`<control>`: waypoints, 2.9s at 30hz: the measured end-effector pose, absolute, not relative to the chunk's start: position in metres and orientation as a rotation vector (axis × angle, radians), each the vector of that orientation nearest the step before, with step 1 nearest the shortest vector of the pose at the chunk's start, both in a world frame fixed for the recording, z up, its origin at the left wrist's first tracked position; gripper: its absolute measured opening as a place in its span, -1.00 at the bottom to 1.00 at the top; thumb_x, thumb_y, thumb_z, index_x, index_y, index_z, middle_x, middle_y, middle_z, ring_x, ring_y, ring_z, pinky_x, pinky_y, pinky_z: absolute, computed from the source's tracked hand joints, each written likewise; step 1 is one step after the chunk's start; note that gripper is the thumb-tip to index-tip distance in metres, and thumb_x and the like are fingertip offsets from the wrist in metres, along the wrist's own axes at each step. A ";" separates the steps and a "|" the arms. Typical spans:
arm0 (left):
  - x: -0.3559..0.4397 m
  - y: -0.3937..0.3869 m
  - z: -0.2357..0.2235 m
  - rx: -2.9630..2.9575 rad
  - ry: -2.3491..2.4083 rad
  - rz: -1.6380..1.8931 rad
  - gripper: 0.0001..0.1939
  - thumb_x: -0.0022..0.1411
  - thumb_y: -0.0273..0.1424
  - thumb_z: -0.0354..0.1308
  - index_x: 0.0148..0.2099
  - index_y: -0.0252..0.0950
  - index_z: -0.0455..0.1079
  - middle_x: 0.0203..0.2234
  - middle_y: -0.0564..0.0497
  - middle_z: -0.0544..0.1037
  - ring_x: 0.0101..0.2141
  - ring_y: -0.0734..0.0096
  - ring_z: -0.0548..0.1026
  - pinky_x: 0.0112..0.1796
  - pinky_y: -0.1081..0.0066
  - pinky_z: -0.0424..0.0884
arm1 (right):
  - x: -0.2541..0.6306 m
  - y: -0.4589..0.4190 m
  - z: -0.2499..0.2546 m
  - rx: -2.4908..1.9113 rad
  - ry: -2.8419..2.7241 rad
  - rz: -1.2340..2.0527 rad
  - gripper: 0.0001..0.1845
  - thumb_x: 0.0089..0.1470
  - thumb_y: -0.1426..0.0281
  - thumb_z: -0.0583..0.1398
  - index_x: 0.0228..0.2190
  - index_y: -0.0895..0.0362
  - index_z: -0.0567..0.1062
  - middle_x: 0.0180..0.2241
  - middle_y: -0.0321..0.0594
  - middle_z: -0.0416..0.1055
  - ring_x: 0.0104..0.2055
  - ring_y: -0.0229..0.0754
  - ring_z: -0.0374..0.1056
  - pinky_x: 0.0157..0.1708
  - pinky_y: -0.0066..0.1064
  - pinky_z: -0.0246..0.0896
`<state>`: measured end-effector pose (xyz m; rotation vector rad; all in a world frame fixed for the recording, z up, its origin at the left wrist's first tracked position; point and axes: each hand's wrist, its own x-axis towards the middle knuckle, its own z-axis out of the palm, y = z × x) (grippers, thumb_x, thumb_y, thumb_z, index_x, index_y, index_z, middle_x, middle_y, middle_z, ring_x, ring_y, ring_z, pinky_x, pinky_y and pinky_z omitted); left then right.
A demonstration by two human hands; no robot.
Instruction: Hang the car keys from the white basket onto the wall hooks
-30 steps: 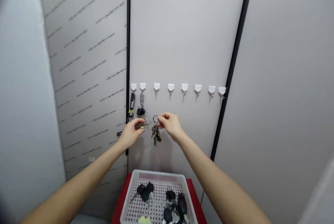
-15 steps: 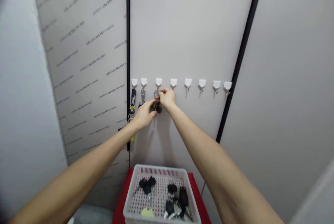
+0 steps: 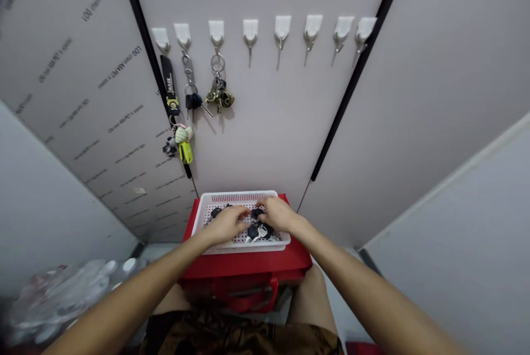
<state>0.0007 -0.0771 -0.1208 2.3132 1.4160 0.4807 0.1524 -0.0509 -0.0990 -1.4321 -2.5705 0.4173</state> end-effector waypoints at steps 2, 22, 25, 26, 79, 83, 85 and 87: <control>0.009 -0.080 -0.128 2.260 1.493 0.353 -0.64 -0.13 -0.23 -0.03 -0.25 -0.27 0.26 -0.41 -0.02 0.42 -0.38 0.33 0.35 -0.39 0.42 0.25 | 0.155 -0.051 -0.111 -1.424 -2.636 0.334 -0.70 -0.31 0.50 0.06 -0.39 0.19 0.38 -0.34 -0.10 0.33 -0.28 -0.14 0.21 -0.31 -0.41 0.06; -0.010 -0.061 -0.116 1.457 1.257 0.905 -0.86 -0.18 -0.57 -0.07 -0.47 -0.37 0.26 -0.72 0.16 0.24 -0.70 0.69 0.12 -0.62 0.61 0.09 | 0.141 -0.055 -0.113 -1.126 -2.178 0.998 -0.70 -0.20 0.50 -0.05 -0.38 0.22 0.39 -0.38 -0.21 0.36 -0.32 -0.25 0.24 -0.30 -0.43 0.09; -0.008 -0.062 -0.111 1.393 1.207 0.976 -0.83 -0.21 -0.59 -0.05 -0.44 -0.37 0.24 -0.69 0.16 0.28 -0.68 0.70 0.15 -0.59 0.62 0.11 | 0.139 -0.058 -0.108 -1.080 -2.076 1.084 -0.72 -0.18 0.40 -0.01 -0.38 0.22 0.38 -0.39 -0.20 0.36 -0.35 -0.25 0.24 -0.33 -0.42 0.11; -0.008 -0.062 -0.110 1.377 1.187 0.996 -0.81 -0.22 -0.60 -0.04 -0.43 -0.37 0.23 -0.67 0.15 0.30 -0.67 0.70 0.17 -0.58 0.62 0.12 | 0.138 -0.058 -0.107 -1.057 -2.035 1.117 -0.71 -0.19 0.39 0.00 -0.37 0.22 0.37 -0.39 -0.20 0.35 -0.35 -0.25 0.23 -0.34 -0.43 0.11; -0.027 -0.050 -0.023 2.145 1.422 1.017 -0.76 -0.09 -0.52 -0.06 -0.28 -0.35 0.26 -0.40 0.01 0.40 -0.43 0.55 0.32 -0.34 0.51 0.23 | 0.127 -0.004 0.010 -1.156 -1.778 0.398 -0.78 -0.23 0.44 0.02 -0.44 0.22 0.35 -0.50 -0.23 0.34 -0.52 -0.35 0.23 -0.47 -0.48 0.14; -0.040 -0.064 -0.085 2.332 1.605 0.496 -0.73 -0.13 -0.54 -0.06 -0.29 -0.32 0.29 -0.36 -0.05 0.41 -0.34 0.41 0.33 -0.29 0.45 0.21 | 0.131 -0.036 -0.079 -1.323 -2.185 0.597 -0.82 -0.24 0.46 0.02 -0.53 0.20 0.39 -0.52 -0.22 0.38 -0.50 -0.30 0.25 -0.43 -0.47 0.11; -0.042 -0.065 -0.105 2.350 1.702 0.336 -0.71 -0.14 -0.55 -0.06 -0.28 -0.32 0.28 -0.33 -0.09 0.40 -0.30 0.35 0.32 -0.28 0.43 0.20 | 0.131 -0.042 -0.108 -1.374 -2.235 0.593 -0.81 -0.23 0.48 0.00 -0.52 0.20 0.39 -0.52 -0.22 0.38 -0.49 -0.29 0.25 -0.43 -0.47 0.11; -0.042 -0.063 -0.116 2.312 1.801 0.254 -0.73 -0.12 -0.54 -0.07 -0.29 -0.34 0.29 -0.33 -0.13 0.40 -0.29 0.33 0.33 -0.29 0.44 0.19 | 0.132 -0.043 -0.124 -1.397 -2.223 0.597 -0.79 -0.22 0.46 -0.01 -0.50 0.20 0.39 -0.50 -0.21 0.38 -0.47 -0.28 0.26 -0.43 -0.48 0.11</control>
